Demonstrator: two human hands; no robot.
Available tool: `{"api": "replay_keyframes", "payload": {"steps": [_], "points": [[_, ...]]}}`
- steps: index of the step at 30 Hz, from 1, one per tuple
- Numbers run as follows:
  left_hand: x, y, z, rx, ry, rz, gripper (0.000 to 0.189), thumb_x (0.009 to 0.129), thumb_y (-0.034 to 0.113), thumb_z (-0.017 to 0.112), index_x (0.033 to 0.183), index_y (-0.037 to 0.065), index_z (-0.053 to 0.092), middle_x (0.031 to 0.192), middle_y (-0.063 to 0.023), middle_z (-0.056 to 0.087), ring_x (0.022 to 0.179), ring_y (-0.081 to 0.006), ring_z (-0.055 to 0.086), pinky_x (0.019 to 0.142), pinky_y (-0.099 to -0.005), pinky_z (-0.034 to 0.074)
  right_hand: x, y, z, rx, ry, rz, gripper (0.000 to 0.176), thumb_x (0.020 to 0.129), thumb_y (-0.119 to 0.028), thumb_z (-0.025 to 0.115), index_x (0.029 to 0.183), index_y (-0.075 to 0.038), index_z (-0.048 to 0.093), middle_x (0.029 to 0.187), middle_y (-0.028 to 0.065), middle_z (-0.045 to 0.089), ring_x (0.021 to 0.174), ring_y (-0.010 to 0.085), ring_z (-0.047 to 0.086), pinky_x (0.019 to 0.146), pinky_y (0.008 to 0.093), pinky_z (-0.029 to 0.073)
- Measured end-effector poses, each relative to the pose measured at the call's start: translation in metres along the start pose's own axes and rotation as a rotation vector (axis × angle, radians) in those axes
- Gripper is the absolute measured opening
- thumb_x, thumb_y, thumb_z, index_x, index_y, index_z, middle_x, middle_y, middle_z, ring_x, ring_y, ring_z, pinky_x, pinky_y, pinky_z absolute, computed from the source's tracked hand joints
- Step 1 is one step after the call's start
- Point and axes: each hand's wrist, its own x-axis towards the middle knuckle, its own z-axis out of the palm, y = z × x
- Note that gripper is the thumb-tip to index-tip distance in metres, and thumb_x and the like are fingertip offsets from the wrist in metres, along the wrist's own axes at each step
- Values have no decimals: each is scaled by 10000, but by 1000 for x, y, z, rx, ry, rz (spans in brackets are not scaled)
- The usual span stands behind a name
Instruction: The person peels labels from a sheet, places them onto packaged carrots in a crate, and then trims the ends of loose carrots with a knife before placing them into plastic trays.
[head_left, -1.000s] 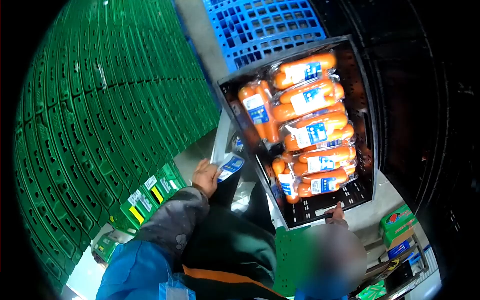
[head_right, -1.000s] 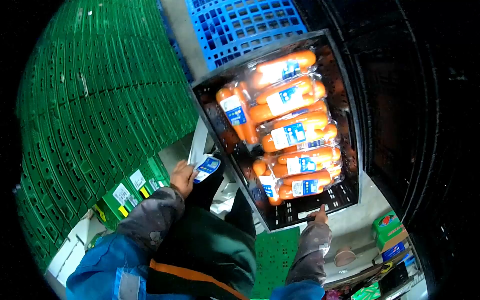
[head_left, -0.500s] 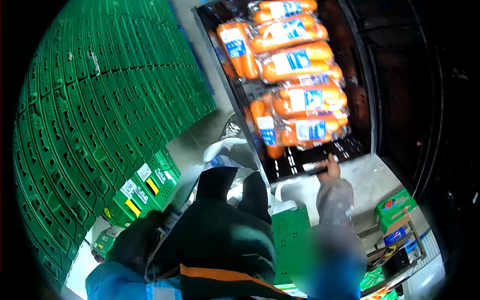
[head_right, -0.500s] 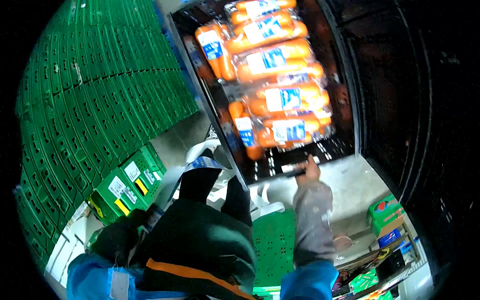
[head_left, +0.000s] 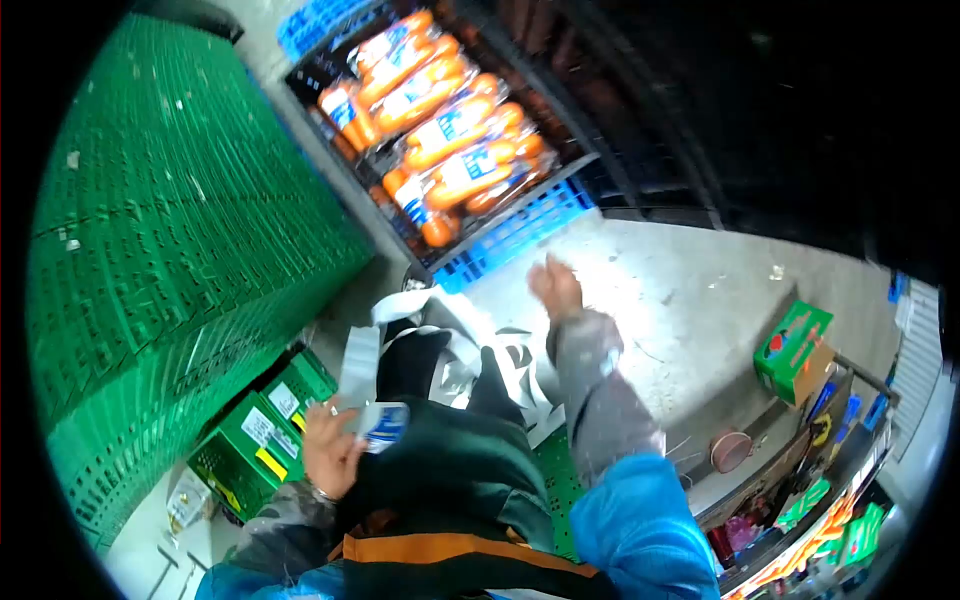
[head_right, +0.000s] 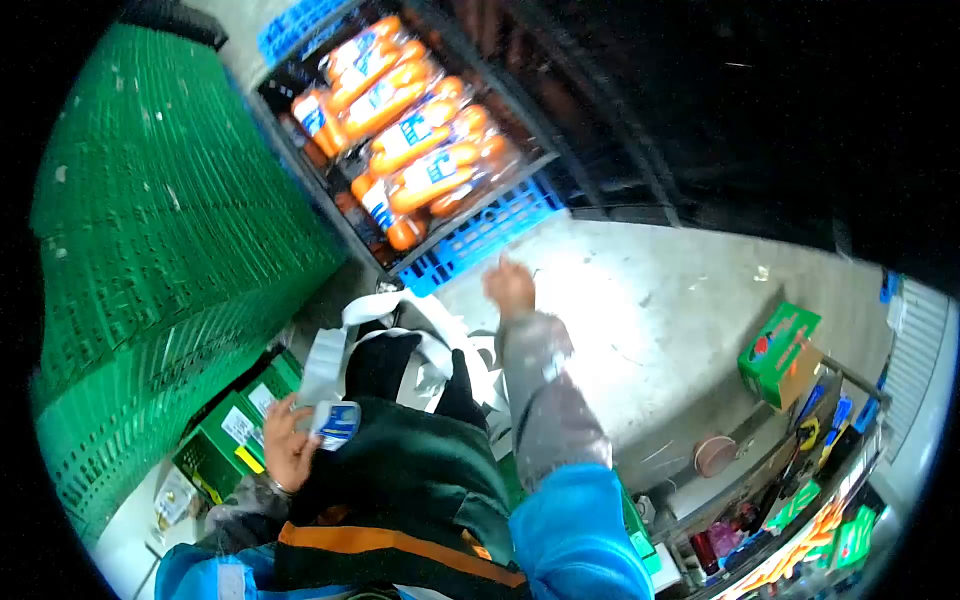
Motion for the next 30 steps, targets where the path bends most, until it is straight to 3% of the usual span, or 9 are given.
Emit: {"api": "replay_keyframes", "payload": {"steps": [2, 3, 4, 5, 9, 12, 16, 23, 30], "points": [[11, 62, -1, -251, -22, 115, 155, 778, 122, 623, 669, 24, 573, 819, -146, 592, 825, -344, 566, 715, -421, 442, -106, 1, -4, 168, -184, 4, 196, 906, -321, 520, 938, -128, 512, 890, 62, 580, 814, 202, 575, 718, 365, 476], [18, 98, -5, -302, -141, 163, 180, 791, 114, 618, 658, 11, 552, 733, -153, 579, 705, -344, 574, 612, -391, 455, -176, -20, 23, 71, -20, 51, 221, 916, -345, 500, 930, -125, 510, 893, 51, 582, 840, 199, 574, 748, 362, 473], [24, 141, -9, -383, -137, 209, 207, 800, 126, 620, 658, -1, 538, 668, -160, 540, 631, -352, 547, 558, -392, 428, -230, -25, 25, 269, -209, 60, 272, 930, -379, 472, 986, -117, 523, 939, 57, 595, 851, 204, 574, 754, 357, 470], [29, 183, -13, -467, -159, 279, 235, 809, 138, 621, 658, -12, 524, 602, -167, 502, 557, -360, 520, 504, -394, 401, -286, -35, 27, 101, -33, 21, 353, 942, -412, 432, 1069, -98, 533, 994, 59, 596, 871, 197, 570, 742, 342, 465], [35, 287, -9, -605, -243, 505, 204, 827, 87, 584, 675, -33, 517, 574, -186, 467, 477, -312, 472, 467, -347, 359, -489, -116, 79, 288, -149, -256, 548, 922, -485, 428, 1262, -57, 464, 1051, 41, 587, 888, 164, 567, 722, 304, 461], [48, 340, -17, -503, -375, 659, 232, 831, 96, 589, 658, -41, 519, 541, -166, 448, 442, -231, 432, 448, -344, 337, -571, -148, 91, -176, 19, -553, 453, 906, -316, 529, 1271, -55, 461, 1024, 32, 594, 766, 102, 572, 596, 220, 450], [49, 426, -13, -434, -502, 843, 162, 769, 62, 674, 693, -34, 569, 587, -120, 544, 503, -158, 513, 487, -298, 397, -590, -146, 71, -32, 261, -713, 291, 848, -137, 642, 1105, -32, 555, 823, 10, 609, 632, 64, 544, 550, 196, 432], [141, 515, 60, -392, -787, 572, 248, 780, 248, 708, 861, 22, 649, 688, -82, 631, 653, -112, 593, 584, -267, 463, -570, -230, 8, -22, 530, -764, 231, 818, -39, 653, 1032, 34, 603, 820, 39, 632, 668, 83, 573, 585, 215, 470], [267, 649, 83, -375, -583, 606, 313, 746, 280, 747, 687, 3, 615, 541, -90, 532, 554, -40, 450, 494, -275, 400, -540, -404, -68, -53, 602, -875, 155, 785, 55, 648, 936, 61, 615, 723, 92, 648, 557, 131, 602, 506, 252, 503]]}}
